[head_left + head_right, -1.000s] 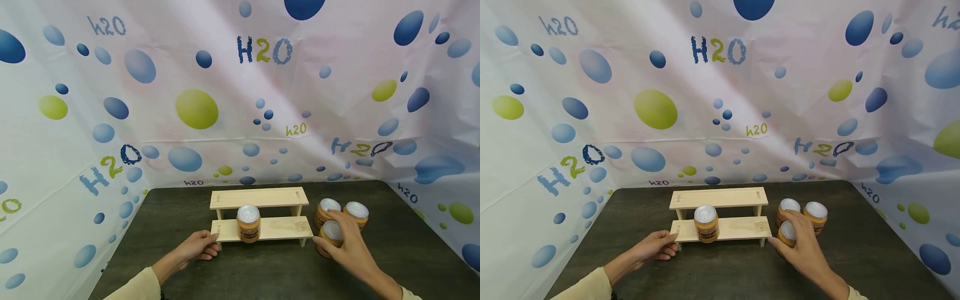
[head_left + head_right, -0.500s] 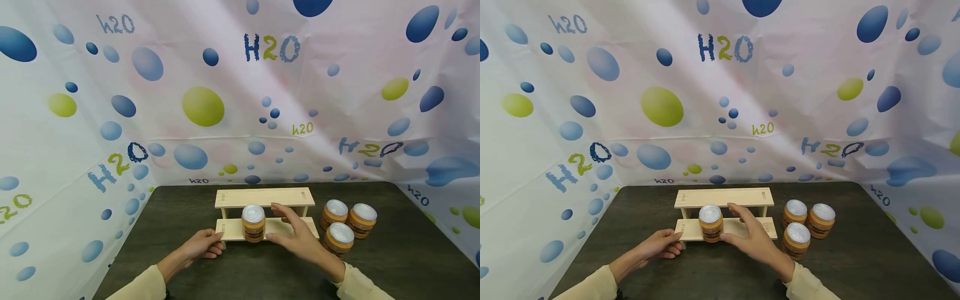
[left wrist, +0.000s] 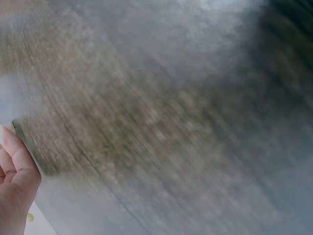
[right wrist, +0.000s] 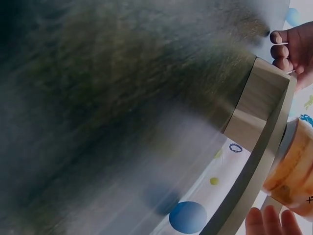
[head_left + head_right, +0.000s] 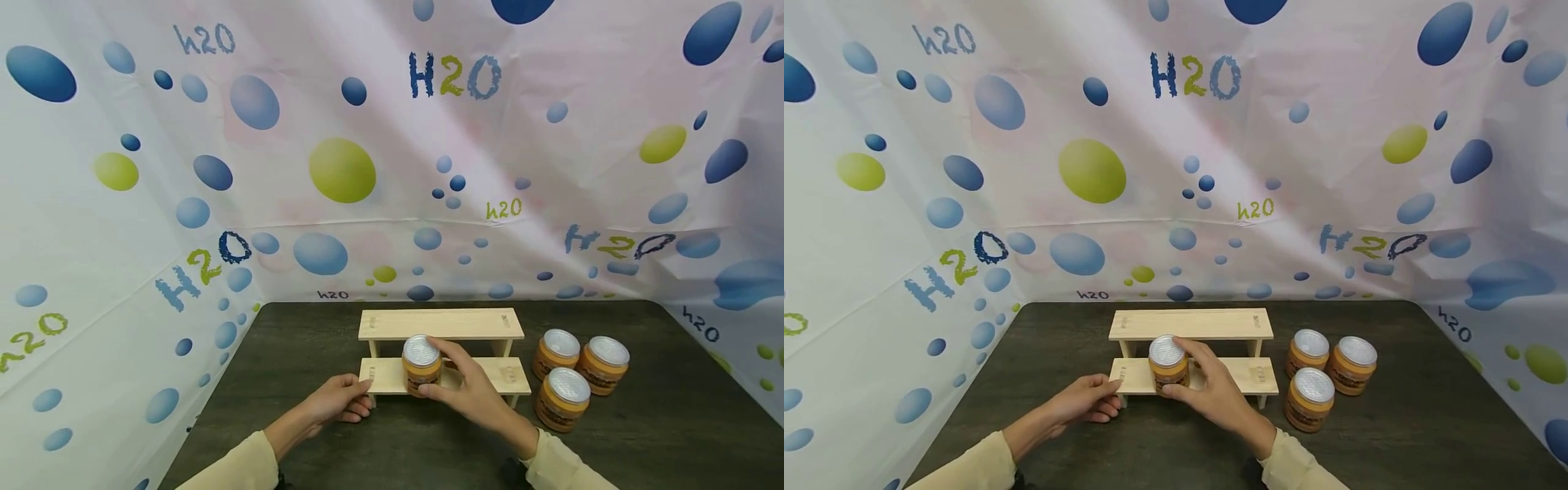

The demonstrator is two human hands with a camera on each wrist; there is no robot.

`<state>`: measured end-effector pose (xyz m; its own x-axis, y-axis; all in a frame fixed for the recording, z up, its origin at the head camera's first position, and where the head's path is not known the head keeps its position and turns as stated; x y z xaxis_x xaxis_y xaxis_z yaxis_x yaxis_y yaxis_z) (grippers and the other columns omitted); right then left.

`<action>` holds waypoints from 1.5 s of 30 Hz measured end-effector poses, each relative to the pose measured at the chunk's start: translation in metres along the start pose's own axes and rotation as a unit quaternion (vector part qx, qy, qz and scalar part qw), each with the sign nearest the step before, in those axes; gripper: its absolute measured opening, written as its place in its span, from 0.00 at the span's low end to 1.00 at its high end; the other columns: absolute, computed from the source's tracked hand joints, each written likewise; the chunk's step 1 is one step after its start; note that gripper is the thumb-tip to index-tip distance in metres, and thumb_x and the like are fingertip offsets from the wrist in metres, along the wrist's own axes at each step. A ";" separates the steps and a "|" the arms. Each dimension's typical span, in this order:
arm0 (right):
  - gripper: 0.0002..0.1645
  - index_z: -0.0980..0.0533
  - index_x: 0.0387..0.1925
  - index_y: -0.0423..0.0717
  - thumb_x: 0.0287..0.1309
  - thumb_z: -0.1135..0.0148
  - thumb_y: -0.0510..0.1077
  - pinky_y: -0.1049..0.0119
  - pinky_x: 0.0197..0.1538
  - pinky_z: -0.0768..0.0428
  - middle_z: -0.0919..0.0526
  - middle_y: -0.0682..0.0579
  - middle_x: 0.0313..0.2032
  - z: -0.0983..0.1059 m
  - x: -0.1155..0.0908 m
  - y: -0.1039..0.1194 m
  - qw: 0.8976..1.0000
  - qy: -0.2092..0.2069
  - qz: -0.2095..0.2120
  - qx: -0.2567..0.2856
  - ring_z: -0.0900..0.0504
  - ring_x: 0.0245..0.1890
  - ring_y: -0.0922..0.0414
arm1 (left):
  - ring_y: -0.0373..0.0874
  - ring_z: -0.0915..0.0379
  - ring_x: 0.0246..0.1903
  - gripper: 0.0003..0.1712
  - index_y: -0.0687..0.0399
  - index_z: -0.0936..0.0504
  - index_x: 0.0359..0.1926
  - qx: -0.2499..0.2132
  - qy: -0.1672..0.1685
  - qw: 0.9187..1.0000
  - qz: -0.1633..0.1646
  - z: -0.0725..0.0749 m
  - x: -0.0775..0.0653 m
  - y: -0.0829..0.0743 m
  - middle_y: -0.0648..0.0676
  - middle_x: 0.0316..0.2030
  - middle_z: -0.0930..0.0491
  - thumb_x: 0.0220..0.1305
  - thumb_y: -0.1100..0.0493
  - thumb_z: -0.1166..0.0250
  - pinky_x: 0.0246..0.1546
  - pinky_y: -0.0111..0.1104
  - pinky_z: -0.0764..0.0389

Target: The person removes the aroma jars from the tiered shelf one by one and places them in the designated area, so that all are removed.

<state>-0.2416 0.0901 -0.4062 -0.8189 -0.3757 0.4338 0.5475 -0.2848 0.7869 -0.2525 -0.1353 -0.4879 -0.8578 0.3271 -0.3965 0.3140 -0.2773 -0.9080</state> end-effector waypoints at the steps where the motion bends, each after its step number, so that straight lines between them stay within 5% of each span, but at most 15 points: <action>1: 0.44 0.38 0.73 0.59 0.59 0.27 0.48 0.45 0.61 0.23 0.29 0.50 0.67 -0.001 0.001 0.001 1.000 -0.001 0.004 -0.001 0.25 0.62 0.52 | 0.37 0.20 0.30 0.19 0.55 0.26 0.39 0.000 0.000 1.000 0.000 0.000 0.000 0.000 0.50 0.34 0.18 0.75 0.43 0.44 0.35 0.30 0.16; 12: 0.42 0.34 0.70 0.58 0.57 0.25 0.46 0.59 0.55 0.18 0.28 0.49 0.64 -0.009 0.008 0.000 1.000 0.002 0.000 0.009 0.24 0.60 0.53 | 0.36 0.20 0.30 0.19 0.56 0.26 0.39 0.001 0.004 1.000 -0.001 0.000 0.001 0.001 0.50 0.34 0.18 0.75 0.43 0.44 0.34 0.29 0.16; 27: 0.40 0.33 0.68 0.59 0.56 0.25 0.47 0.59 0.52 0.17 0.26 0.49 0.61 -0.009 0.009 -0.001 1.000 -0.006 -0.005 -0.002 0.22 0.57 0.50 | 0.36 0.20 0.30 0.19 0.55 0.26 0.39 -0.007 0.014 1.000 -0.005 -0.001 0.001 0.001 0.49 0.34 0.18 0.75 0.43 0.44 0.35 0.29 0.16; 45: 0.41 0.34 0.69 0.55 0.57 0.25 0.46 0.59 0.50 0.16 0.24 0.45 0.59 0.034 0.018 0.023 0.999 -0.021 -0.001 -0.036 0.20 0.55 0.48 | 0.36 0.20 0.30 0.19 0.54 0.27 0.39 -0.008 0.025 1.000 0.002 -0.002 0.002 -0.002 0.50 0.34 0.19 0.75 0.43 0.44 0.35 0.30 0.17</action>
<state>-0.2499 0.1069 -0.3654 -0.8260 -0.3377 0.4513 0.5551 -0.3484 0.7553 -0.2545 -0.1321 -0.4872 -0.8349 0.3716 -0.4060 0.3242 -0.2640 -0.9084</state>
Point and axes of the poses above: each hand's wrist, its own x-axis towards the middle knuckle, its own z-axis out of the back of the hand, y = z × x, the point moved 9 cm from there along x, towards the middle knuckle
